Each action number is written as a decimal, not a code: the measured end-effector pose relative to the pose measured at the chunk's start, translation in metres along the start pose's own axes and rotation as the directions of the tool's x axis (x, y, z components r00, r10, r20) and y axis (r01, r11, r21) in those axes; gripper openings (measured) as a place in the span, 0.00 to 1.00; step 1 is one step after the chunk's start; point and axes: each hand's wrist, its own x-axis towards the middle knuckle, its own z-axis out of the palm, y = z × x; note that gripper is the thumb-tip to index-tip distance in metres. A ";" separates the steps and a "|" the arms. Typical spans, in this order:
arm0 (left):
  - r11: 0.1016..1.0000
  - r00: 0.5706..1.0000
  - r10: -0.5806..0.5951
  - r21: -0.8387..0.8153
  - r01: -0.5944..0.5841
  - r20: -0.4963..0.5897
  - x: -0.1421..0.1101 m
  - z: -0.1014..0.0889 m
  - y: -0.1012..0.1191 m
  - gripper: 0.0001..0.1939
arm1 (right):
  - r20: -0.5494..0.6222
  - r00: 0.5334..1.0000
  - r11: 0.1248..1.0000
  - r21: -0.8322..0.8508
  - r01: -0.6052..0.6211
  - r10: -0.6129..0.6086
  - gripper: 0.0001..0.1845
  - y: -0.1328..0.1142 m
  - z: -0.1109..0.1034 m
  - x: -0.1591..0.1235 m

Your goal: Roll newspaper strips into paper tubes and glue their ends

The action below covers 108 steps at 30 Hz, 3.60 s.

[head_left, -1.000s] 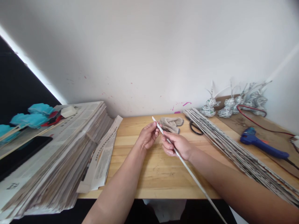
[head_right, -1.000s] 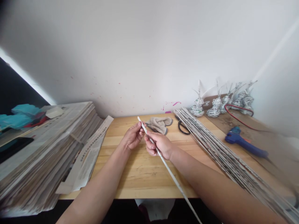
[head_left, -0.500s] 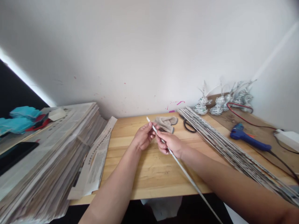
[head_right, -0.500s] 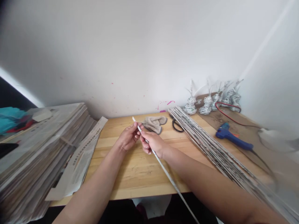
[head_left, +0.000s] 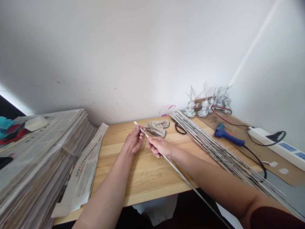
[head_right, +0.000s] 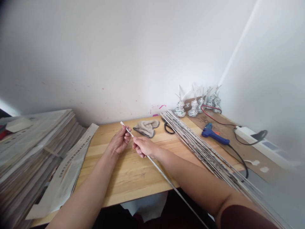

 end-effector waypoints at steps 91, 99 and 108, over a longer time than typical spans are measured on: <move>0.300 0.797 0.604 0.920 -0.253 0.023 -0.003 -0.009 0.030 0.12 | -0.162 0.677 0.384 -0.903 0.191 -0.717 0.15 0.013 -0.008 0.053; -0.426 0.801 0.591 0.810 0.404 -0.089 -0.050 -0.039 0.106 0.19 | -0.192 0.674 0.438 -0.873 0.215 -0.714 0.16 0.013 -0.008 0.056; -0.328 0.744 0.603 0.761 0.560 -0.287 -0.079 -0.069 0.119 0.13 | -0.199 0.697 0.481 -0.845 0.234 -0.689 0.16 0.013 -0.009 0.055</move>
